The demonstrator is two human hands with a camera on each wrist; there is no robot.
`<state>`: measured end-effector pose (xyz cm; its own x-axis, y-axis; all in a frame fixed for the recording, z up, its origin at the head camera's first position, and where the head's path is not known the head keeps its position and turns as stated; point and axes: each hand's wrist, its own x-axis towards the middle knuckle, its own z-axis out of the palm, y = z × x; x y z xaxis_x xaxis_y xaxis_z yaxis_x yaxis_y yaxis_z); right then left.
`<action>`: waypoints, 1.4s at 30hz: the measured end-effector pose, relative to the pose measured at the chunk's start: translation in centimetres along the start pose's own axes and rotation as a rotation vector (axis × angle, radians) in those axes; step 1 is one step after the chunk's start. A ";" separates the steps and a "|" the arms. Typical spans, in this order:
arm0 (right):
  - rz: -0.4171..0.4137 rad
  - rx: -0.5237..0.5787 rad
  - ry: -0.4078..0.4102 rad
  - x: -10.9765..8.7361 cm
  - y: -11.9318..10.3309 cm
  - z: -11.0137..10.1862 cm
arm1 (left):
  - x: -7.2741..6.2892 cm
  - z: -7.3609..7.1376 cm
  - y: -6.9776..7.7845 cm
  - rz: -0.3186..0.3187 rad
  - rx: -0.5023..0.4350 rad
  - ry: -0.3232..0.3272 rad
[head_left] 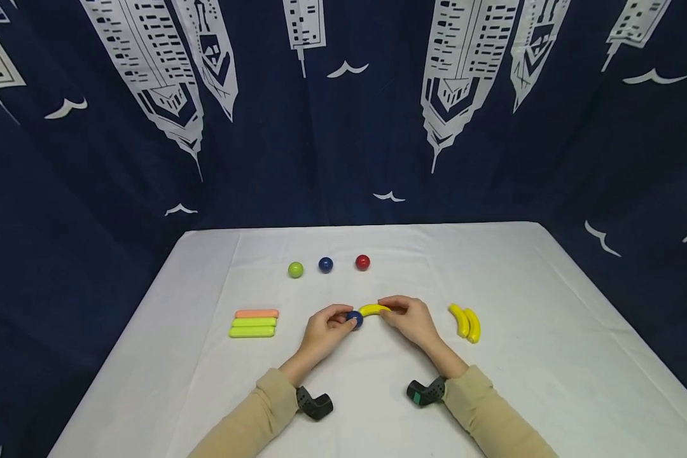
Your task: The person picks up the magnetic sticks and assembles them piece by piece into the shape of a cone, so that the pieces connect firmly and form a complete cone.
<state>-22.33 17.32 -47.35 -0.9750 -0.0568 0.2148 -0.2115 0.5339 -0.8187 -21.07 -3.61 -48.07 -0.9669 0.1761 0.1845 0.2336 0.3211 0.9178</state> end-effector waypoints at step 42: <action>-0.196 0.044 -0.020 -4.0 2.8 -12.9 | -2.2 -0.4 0.0 0.138 0.118 0.022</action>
<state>-18.15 29.89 -43.65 -0.9158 -0.1730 0.3625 -0.4000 0.4738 -0.7845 -18.97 -4.38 -48.37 -0.9267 0.2056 0.3145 0.3730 0.4025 0.8360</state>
